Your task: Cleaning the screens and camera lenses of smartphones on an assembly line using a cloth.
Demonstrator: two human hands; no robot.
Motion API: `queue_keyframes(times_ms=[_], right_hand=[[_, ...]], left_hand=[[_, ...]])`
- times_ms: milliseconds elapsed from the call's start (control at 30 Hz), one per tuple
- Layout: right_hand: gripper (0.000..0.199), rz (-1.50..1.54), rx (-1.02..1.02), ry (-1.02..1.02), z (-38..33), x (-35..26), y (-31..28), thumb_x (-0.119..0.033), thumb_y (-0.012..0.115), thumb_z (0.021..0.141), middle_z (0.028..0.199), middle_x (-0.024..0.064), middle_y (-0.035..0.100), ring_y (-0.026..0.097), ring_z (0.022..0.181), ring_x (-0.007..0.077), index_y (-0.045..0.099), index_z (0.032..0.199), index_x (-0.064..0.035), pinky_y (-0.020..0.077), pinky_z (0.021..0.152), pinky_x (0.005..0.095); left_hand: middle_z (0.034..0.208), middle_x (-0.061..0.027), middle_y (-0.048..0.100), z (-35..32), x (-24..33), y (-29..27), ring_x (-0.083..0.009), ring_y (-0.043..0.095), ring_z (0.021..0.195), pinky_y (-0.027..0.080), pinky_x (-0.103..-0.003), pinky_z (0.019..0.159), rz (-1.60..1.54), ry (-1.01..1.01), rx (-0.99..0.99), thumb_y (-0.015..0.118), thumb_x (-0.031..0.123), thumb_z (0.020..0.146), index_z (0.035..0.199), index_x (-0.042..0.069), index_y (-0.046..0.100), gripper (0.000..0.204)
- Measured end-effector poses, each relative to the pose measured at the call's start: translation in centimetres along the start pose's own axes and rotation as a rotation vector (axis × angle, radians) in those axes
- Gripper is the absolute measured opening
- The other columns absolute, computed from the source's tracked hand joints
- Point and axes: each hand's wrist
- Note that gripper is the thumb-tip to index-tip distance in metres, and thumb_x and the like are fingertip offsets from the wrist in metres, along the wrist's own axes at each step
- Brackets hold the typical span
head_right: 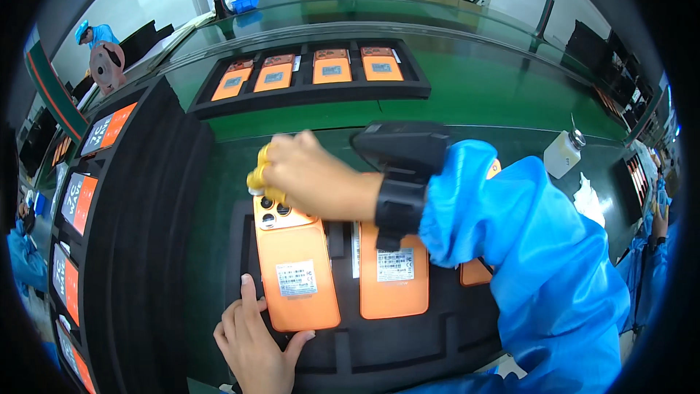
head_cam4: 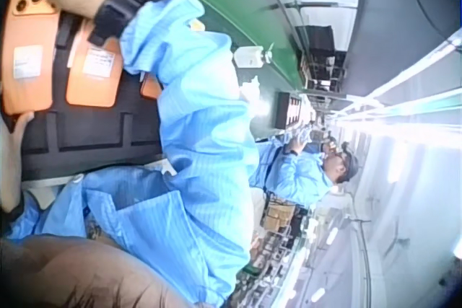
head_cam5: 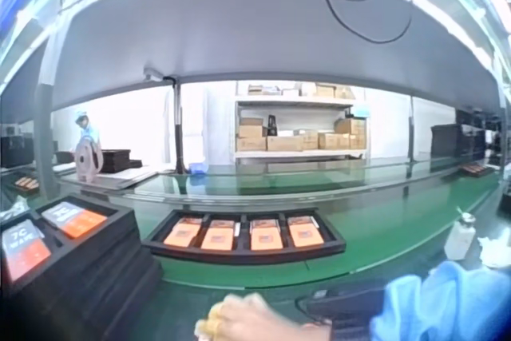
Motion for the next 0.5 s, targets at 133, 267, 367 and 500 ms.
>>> queue_keyframes(times_ms=[133, 267, 367, 500], right_hand=[[0.025, -0.078, -0.035, -0.226, -0.8, -1.9, 0.7, -0.013, 0.058, 0.073, 0.083, 0.0022, 0.052, 0.047, 0.085, 0.0188, 0.062, 0.098, -0.0078, 0.0347, 0.076, 0.0368], [0.025, -0.092, -0.11, -0.268, -1.0, -0.8, -0.8, -0.012, 0.059, 0.072, 0.085, 0.0012, 0.052, 0.047, 0.085, 0.0178, 0.063, 0.096, -0.0117, 0.0321, 0.078, 0.0382], [0.024, -0.014, 0.019, -0.064, 0.5, 0.6, 0.9, -0.012, 0.064, 0.07, 0.086, 0.0018, 0.053, 0.046, 0.086, 0.018, 0.065, 0.093, -0.0124, 0.0297, 0.08, 0.034], [0.022, -0.072, 0.014, -0.085, 1.8, -0.5, 3.0, -0.011, 0.06, 0.072, 0.082, 0.0026, 0.052, 0.046, 0.085, 0.0184, 0.065, 0.093, -0.013, 0.0317, 0.08, 0.0357]], left_hand=[[0.101, -0.0129, 0.049, 0.3, -1.3, 0.4, -0.0262, 0.046, 0.097, 0.033, -0.037, 0.08, 0.002, 0.006, -0.018, 0.068, 0.035, 0.065, 0.132, 0.001, 0.028, 0.085], [0.101, -0.013, 0.05, 0.6, -2.0, 0.3, -0.026, 0.046, 0.097, 0.033, -0.037, 0.08, -0.002, -0.016, -0.018, 0.067, 0.036, 0.066, 0.132, 0.001, 0.029, 0.084], [0.101, -0.0132, 0.05, 0.8, -2.3, 0.6, -0.0263, 0.046, 0.098, 0.032, -0.037, 0.081, 0.019, -0.003, -0.018, 0.068, 0.035, 0.065, 0.132, 0.002, 0.029, 0.084], [0.101, -0.0135, 0.05, 1.2, -3.4, 0.8, -0.027, 0.046, 0.097, 0.032, -0.037, 0.082, 0.004, 0.0, -0.024, 0.069, 0.034, 0.065, 0.132, 0.003, 0.029, 0.085]])
Point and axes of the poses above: each hand's wrist, its own z-axis towards the middle knuckle, its own y-axis out of the palm, x = y × z
